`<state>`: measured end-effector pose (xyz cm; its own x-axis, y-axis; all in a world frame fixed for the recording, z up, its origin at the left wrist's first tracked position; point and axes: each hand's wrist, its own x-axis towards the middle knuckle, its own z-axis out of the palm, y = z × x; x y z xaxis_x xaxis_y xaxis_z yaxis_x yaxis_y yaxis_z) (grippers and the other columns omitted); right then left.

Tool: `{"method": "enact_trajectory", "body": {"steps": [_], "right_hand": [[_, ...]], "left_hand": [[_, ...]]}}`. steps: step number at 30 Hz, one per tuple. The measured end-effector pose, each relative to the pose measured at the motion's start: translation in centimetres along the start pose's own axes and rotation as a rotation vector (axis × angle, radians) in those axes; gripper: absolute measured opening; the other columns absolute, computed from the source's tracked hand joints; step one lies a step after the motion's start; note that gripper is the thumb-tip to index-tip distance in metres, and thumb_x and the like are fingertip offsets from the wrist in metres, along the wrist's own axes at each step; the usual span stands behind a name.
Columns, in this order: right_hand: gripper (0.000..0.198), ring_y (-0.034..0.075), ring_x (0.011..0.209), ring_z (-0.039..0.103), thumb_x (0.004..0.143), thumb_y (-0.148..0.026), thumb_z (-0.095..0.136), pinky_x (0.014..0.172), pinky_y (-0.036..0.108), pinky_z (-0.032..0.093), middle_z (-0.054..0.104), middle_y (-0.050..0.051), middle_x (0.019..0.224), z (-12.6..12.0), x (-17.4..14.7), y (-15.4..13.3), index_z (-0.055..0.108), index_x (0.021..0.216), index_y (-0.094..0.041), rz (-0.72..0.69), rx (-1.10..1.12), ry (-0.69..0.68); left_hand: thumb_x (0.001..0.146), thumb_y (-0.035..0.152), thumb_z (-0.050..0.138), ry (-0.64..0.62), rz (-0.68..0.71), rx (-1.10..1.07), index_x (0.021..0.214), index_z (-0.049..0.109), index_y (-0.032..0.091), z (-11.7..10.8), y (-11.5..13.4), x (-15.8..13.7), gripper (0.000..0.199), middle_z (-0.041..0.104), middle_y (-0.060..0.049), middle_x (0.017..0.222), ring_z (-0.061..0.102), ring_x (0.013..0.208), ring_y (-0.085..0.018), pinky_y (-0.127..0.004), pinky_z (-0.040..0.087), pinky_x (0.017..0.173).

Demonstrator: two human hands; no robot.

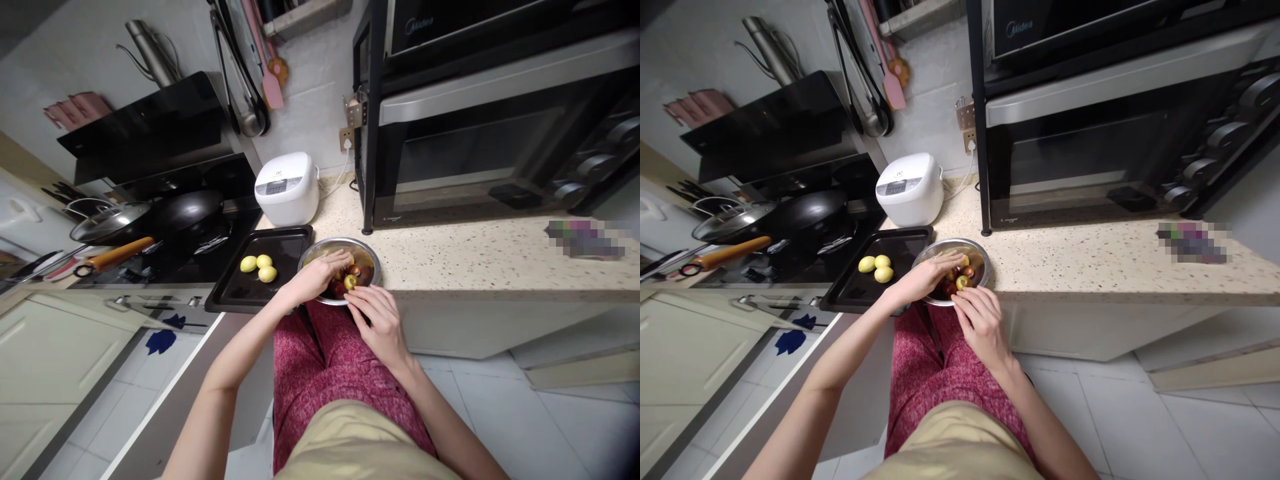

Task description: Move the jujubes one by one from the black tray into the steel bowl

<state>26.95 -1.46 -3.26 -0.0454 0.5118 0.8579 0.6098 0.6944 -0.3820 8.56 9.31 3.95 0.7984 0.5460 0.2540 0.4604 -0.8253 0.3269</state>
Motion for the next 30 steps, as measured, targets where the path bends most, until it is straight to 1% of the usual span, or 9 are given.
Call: {"method": "enact_trajectory", "body": {"steps": [4,7,10,13,15,18,23,30], "right_hand": [[0.026,0.021,0.105,0.075,0.097,-0.010,0.062,0.103,0.047,0.055,0.080,0.004,0.108,-0.1,-0.1,0.0,0.074,0.115,-0.024,-0.005,-0.002,-0.014],[0.027,0.022,0.105,0.074,0.097,-0.011,0.062,0.104,0.048,0.055,0.080,0.005,0.110,-0.2,-0.1,0.0,0.074,0.117,-0.025,0.003,0.006,-0.024],[0.026,0.022,0.104,0.075,0.098,-0.012,0.062,0.103,0.049,0.055,0.080,0.005,0.109,-0.2,-0.1,0.0,0.074,0.117,-0.026,0.010,0.009,-0.023],[0.025,0.023,0.105,0.074,0.098,-0.014,0.063,0.103,0.049,0.055,0.080,0.005,0.110,-0.2,-0.1,0.0,0.074,0.117,-0.025,0.012,0.004,-0.029],[0.025,0.023,0.106,0.074,0.098,-0.015,0.064,0.104,0.049,0.054,0.080,0.005,0.111,-0.3,-0.1,0.0,0.075,0.117,-0.025,0.014,0.000,-0.036],[0.024,0.023,0.107,0.074,0.098,-0.015,0.064,0.104,0.049,0.053,0.080,0.005,0.110,-0.4,-0.1,0.1,0.075,0.117,-0.026,0.003,-0.015,-0.046],[0.021,0.025,0.108,0.074,0.099,-0.013,0.063,0.103,0.049,0.051,0.080,0.006,0.110,-0.3,-0.1,0.4,0.074,0.114,-0.023,-0.018,-0.082,-0.039],[0.018,0.027,0.107,0.074,0.098,-0.019,0.066,0.102,0.050,0.051,0.080,0.008,0.110,-0.4,0.6,0.5,0.074,0.113,-0.023,-0.078,-0.114,-0.055]], "left_hand": [[0.104,0.012,0.038,0.145,-0.137,0.009,0.152,0.052,0.019,-1.5,1.5,-2.3,0.050,0.052,-0.013,0.159,0.039,0.155,-0.024,-0.052,0.035,0.128],[0.108,0.020,0.037,0.264,-0.232,-0.016,0.152,0.052,0.023,-1.9,3.4,-4.6,0.046,0.055,-0.012,0.157,0.041,0.155,-0.025,-0.056,0.031,0.129],[0.109,0.022,0.039,0.383,-0.299,-0.050,0.152,0.053,0.028,-1.3,5.7,-6.9,0.046,0.057,-0.009,0.156,0.041,0.154,-0.025,-0.057,0.030,0.130],[0.108,0.023,0.043,0.496,-0.371,-0.064,0.151,0.054,0.032,0.0,7.7,-8.9,0.045,0.058,-0.007,0.154,0.044,0.153,-0.025,-0.055,0.036,0.129],[0.108,0.024,0.045,0.563,-0.418,-0.054,0.149,0.055,0.035,0.8,8.6,-10.0,0.044,0.061,-0.005,0.151,0.048,0.150,-0.024,-0.053,0.039,0.127],[0.107,0.024,0.047,0.605,-0.462,-0.020,0.146,0.059,0.036,1.6,9.0,-11.3,0.042,0.065,-0.004,0.146,0.053,0.146,-0.024,-0.053,0.043,0.126],[0.107,0.025,0.049,0.679,-0.509,0.032,0.141,0.063,0.031,1.9,8.6,-12.4,0.037,0.068,-0.007,0.141,0.057,0.142,-0.024,-0.051,0.046,0.123],[0.106,0.026,0.051,0.736,-0.525,-0.013,0.138,0.064,0.031,2.3,8.7,-13.5,0.035,0.069,-0.006,0.140,0.058,0.141,-0.026,-0.053,0.046,0.122]]}}
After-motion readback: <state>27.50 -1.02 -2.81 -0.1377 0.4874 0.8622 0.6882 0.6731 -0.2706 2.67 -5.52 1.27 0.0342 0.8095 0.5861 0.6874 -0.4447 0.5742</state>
